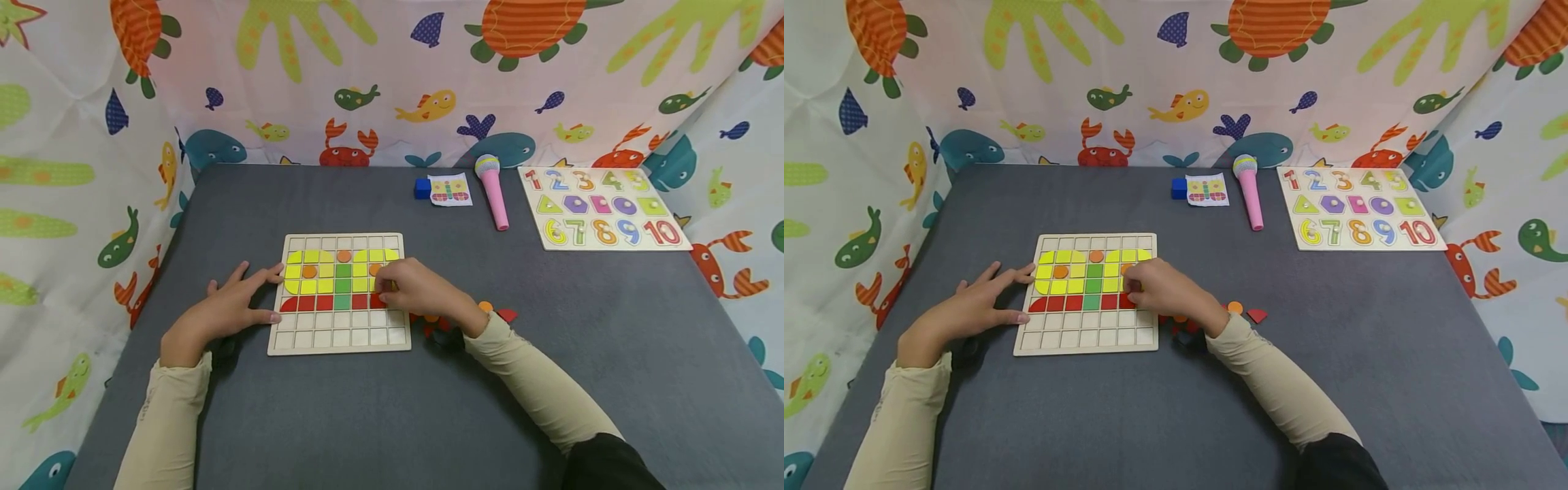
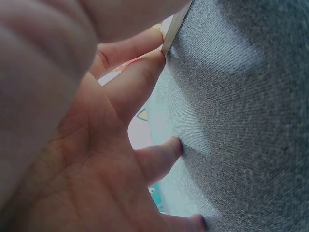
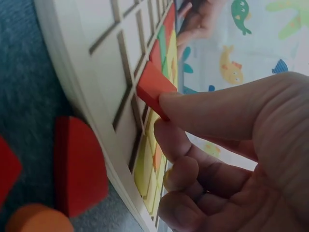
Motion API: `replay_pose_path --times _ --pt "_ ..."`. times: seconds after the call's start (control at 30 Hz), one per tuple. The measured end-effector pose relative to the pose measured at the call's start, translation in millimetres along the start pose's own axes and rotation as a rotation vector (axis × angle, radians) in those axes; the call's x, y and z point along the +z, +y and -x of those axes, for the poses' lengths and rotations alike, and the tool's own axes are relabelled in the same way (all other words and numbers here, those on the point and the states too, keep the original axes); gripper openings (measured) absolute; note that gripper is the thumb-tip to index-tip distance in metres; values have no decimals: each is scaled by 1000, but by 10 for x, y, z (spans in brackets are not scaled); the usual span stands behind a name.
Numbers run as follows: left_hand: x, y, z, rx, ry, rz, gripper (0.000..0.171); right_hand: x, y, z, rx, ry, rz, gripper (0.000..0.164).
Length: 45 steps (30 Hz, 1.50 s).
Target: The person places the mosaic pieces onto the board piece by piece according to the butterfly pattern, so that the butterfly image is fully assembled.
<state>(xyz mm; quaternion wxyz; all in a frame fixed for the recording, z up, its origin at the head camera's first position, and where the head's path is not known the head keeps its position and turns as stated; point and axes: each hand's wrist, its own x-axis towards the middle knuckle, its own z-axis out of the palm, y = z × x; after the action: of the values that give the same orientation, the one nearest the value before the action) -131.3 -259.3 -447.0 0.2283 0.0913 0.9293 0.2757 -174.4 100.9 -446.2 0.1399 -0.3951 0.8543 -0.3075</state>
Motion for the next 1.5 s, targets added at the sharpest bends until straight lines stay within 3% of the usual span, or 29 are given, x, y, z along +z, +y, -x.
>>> replay_pose_path --times 0.4,0.63,0.87,1.23,1.5 --pt "19 14 10 9 -10 6 90 59 -41 -16 -37 2 175 20" --pt "19 16 5 7 -17 -2 94 39 26 76 -47 25 133 18" --pt "17 0 -3 -11 -15 -8 95 -93 118 318 36 61 27 2" --pt "11 2 9 -16 -16 -10 94 -310 327 772 98 105 14 12" --pt "-8 18 8 -6 -18 -6 89 -488 462 1170 171 45 40 24"
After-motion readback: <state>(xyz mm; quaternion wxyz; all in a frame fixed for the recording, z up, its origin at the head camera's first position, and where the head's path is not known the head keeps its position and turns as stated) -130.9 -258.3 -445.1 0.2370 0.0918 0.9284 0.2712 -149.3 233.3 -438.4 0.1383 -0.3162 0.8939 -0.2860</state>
